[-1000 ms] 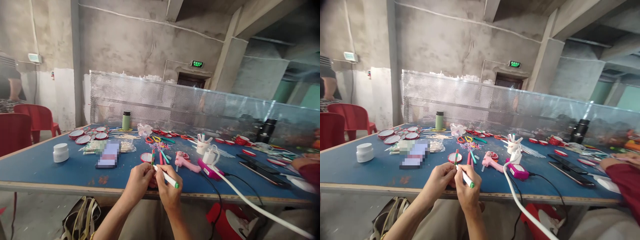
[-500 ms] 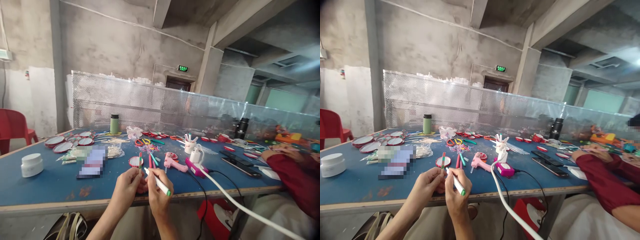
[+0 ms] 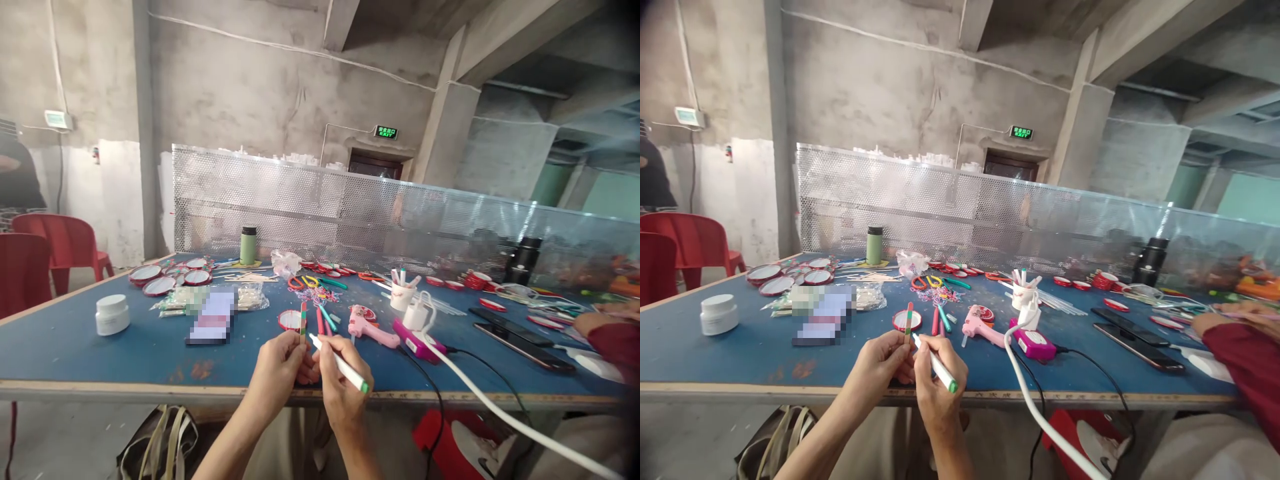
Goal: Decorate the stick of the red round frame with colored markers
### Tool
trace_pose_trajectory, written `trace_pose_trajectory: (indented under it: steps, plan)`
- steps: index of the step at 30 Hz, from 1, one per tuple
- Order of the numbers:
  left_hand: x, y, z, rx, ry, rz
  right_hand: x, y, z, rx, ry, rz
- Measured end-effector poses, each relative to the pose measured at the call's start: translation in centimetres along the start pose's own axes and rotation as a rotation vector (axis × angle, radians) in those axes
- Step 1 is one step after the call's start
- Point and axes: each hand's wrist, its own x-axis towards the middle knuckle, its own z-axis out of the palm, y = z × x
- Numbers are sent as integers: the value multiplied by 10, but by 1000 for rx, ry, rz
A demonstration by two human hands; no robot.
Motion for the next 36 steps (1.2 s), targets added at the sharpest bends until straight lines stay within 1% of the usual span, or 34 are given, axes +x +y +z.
trace_pose_trajectory:
  steps: [8,20,25,28,36]
  plan:
    - [0,0,-2,-21,-35,13,0,2,-1,30,-38,34]
    - [-1,1,-2,-6,-9,20,3,-1,-1,-6,-51,-30]
    - [-2,5,-1,-1,-1,19,3,0,-1,-15,-63,-22]
    - [-2,5,-2,5,-4,18,3,-2,-1,-7,-46,-15]
    - [-2,3,-3,53,-2,48,7,-6,1,-3,-54,-59]
